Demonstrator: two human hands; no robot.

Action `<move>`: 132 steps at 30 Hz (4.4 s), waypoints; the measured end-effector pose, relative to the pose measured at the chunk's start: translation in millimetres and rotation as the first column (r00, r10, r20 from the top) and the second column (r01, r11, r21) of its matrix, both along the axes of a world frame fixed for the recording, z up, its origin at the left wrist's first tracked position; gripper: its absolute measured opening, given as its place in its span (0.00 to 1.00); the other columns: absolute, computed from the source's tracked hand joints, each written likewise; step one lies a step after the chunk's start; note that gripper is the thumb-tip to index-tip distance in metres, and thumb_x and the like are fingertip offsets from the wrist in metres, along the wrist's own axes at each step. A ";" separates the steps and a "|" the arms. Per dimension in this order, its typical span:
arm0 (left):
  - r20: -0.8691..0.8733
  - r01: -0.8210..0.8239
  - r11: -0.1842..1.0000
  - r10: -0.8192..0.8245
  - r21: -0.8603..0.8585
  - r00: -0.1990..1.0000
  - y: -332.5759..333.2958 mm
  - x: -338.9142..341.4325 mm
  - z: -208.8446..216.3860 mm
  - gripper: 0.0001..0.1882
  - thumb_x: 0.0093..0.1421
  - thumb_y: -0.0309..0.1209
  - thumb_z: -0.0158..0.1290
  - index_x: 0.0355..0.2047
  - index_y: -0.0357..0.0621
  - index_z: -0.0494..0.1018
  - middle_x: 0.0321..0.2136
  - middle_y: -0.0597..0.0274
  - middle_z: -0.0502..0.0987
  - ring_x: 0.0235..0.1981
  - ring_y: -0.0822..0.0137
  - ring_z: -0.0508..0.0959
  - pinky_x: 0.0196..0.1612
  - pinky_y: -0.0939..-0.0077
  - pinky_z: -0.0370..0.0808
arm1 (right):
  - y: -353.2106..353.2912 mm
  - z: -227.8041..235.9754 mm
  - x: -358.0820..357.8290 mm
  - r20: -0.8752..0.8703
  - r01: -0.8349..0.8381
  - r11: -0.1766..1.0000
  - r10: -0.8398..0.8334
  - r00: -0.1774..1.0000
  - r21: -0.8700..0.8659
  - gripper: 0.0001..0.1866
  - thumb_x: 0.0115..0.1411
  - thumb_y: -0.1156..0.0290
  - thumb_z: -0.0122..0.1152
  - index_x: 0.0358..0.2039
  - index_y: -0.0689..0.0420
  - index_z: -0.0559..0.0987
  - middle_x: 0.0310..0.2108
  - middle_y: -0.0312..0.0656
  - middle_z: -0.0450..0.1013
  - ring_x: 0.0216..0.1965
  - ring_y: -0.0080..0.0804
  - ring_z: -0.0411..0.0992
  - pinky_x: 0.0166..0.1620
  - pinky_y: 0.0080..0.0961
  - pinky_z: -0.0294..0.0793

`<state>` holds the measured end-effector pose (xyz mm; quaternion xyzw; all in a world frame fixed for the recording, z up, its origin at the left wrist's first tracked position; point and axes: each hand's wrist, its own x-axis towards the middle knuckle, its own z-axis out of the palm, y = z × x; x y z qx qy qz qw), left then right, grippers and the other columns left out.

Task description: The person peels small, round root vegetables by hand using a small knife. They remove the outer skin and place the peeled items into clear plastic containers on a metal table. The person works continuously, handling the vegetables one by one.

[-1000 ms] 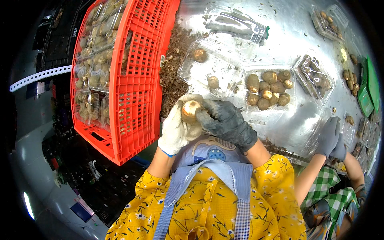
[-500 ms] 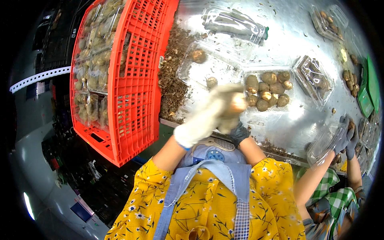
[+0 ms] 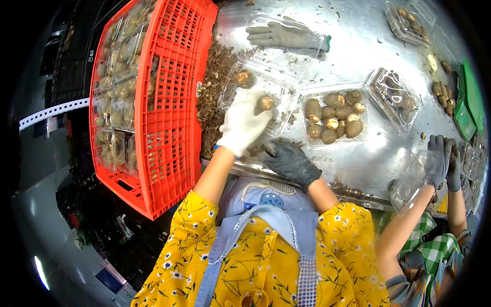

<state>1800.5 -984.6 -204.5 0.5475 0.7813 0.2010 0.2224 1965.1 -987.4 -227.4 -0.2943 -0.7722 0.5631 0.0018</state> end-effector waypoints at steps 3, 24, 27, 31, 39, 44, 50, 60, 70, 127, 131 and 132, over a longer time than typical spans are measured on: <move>0.758 -0.088 0.993 0.116 -0.078 0.642 -21.2 -2.2 30.0 0.28 0.51 0.23 0.53 0.54 0.41 0.61 0.42 0.54 0.71 0.43 0.65 0.72 0.47 0.73 0.69 | -0.5 -8.4 15.4 -0.189 0.171 0.940 -0.233 0.954 -0.296 0.12 0.57 0.66 0.53 0.34 0.62 0.73 0.25 0.48 0.71 0.28 0.38 0.70 0.34 0.33 0.69; 0.321 0.154 0.963 -0.221 0.221 0.921 -72.4 1.1 85.2 0.24 0.51 0.15 0.49 0.50 0.40 0.67 0.40 0.53 0.74 0.37 0.63 0.76 0.40 0.76 0.73 | 14.4 67.0 -2.9 -0.238 0.217 0.941 -0.280 0.930 -0.258 0.12 0.55 0.68 0.55 0.36 0.63 0.74 0.23 0.48 0.72 0.25 0.42 0.72 0.31 0.33 0.70; 0.188 0.289 0.946 -0.313 0.145 0.931 -64.6 3.9 98.7 0.24 0.47 0.15 0.50 0.47 0.42 0.70 0.38 0.50 0.73 0.37 0.55 0.76 0.39 0.72 0.74 | 13.7 56.3 -3.9 -0.304 0.191 0.978 -0.159 0.939 0.080 0.07 0.55 0.72 0.54 0.32 0.62 0.75 0.19 0.42 0.71 0.20 0.28 0.70 0.25 0.27 0.68; 0.189 0.344 0.922 -0.375 0.177 0.908 -64.3 -2.7 95.3 0.24 0.46 0.15 0.51 0.46 0.42 0.70 0.35 0.52 0.73 0.37 0.54 0.75 0.38 0.70 0.74 | 9.2 55.3 -2.8 -0.306 0.185 0.965 -0.235 0.923 -0.184 0.08 0.56 0.71 0.55 0.28 0.63 0.74 0.19 0.44 0.71 0.21 0.32 0.71 0.25 0.28 0.69; 0.454 0.262 0.934 -0.348 0.242 0.820 -60.8 -6.5 90.7 0.19 0.50 0.17 0.52 0.45 0.39 0.71 0.35 0.54 0.74 0.35 0.61 0.77 0.38 0.74 0.74 | 4.8 43.4 8.7 -0.205 0.234 0.757 -0.436 0.876 -0.610 0.13 0.60 0.65 0.49 0.30 0.63 0.73 0.20 0.39 0.70 0.19 0.25 0.69 0.23 0.20 0.69; 0.429 0.232 0.953 -0.296 0.195 0.853 -60.1 -4.2 89.2 0.19 0.51 0.15 0.52 0.45 0.36 0.71 0.36 0.53 0.74 0.36 0.65 0.77 0.40 0.76 0.74 | 2.0 52.9 -7.2 -0.024 0.355 0.536 -0.576 0.817 -0.766 0.14 0.61 0.61 0.48 0.28 0.60 0.70 0.15 0.34 0.65 0.12 0.21 0.63 0.15 0.18 0.64; 0.707 -0.146 0.972 -0.030 0.186 0.706 -73.2 17.8 69.2 0.22 0.53 0.16 0.50 0.50 0.35 0.66 0.43 0.55 0.72 0.43 0.66 0.74 0.46 0.75 0.73 | 0.3 63.3 -14.1 -0.045 0.233 0.274 -0.732 0.680 -0.933 0.11 0.64 0.66 0.43 0.25 0.55 0.67 0.11 0.30 0.54 0.09 0.20 0.50 0.12 0.19 0.57; 0.890 -0.225 0.969 0.189 -0.101 0.415 -73.7 19.8 73.6 0.24 0.53 0.16 0.50 0.52 0.34 0.63 0.43 0.55 0.72 0.41 0.70 0.75 0.43 0.78 0.76 | 15.3 53.3 -3.5 -0.476 0.300 0.902 -0.125 0.870 0.311 0.09 0.56 0.69 0.53 0.31 0.63 0.74 0.20 0.48 0.70 0.22 0.44 0.70 0.26 0.32 0.69; 0.975 -0.141 0.968 0.190 -0.206 -0.119 -79.8 4.4 66.6 0.30 0.56 0.29 0.53 0.56 0.29 0.58 0.41 0.50 0.72 0.32 0.64 0.78 0.30 0.77 0.80 | 15.3 36.7 1.8 -0.251 0.328 0.901 -0.400 0.882 -0.283 0.11 0.58 0.70 0.52 0.37 0.65 0.75 0.20 0.42 0.69 0.21 0.29 0.68 0.25 0.24 0.67; 0.871 -0.148 0.978 -0.054 0.144 0.489 -76.1 -3.0 71.8 0.25 0.47 0.16 0.50 0.49 0.32 0.67 0.47 0.54 0.68 0.48 0.66 0.71 0.48 0.75 0.71 | 10.2 61.3 -9.1 -0.285 0.269 0.827 -0.446 0.848 -0.493 0.12 0.61 0.68 0.45 0.33 0.64 0.73 0.17 0.36 0.67 0.17 0.19 0.66 0.21 0.21 0.66; 0.987 -0.267 0.963 0.082 -0.042 0.141 -78.2 3.2 85.1 0.24 0.47 0.16 0.50 0.49 0.32 0.67 0.48 0.54 0.69 0.48 0.65 0.71 0.48 0.75 0.71 | 12.5 51.1 -6.6 -0.338 0.239 0.898 -0.370 0.866 -0.370 0.12 0.60 0.68 0.47 0.34 0.65 0.75 0.17 0.39 0.68 0.18 0.24 0.67 0.23 0.23 0.68; 0.929 -0.213 0.974 0.012 0.072 0.371 -78.1 1.9 82.0 0.24 0.47 0.15 0.50 0.49 0.33 0.68 0.48 0.53 0.69 0.48 0.65 0.71 0.46 0.75 0.71 | 16.0 51.1 -5.6 -0.377 0.224 0.940 -0.312 0.872 -0.258 0.12 0.59 0.68 0.49 0.34 0.64 0.75 0.18 0.40 0.69 0.18 0.25 0.68 0.24 0.24 0.68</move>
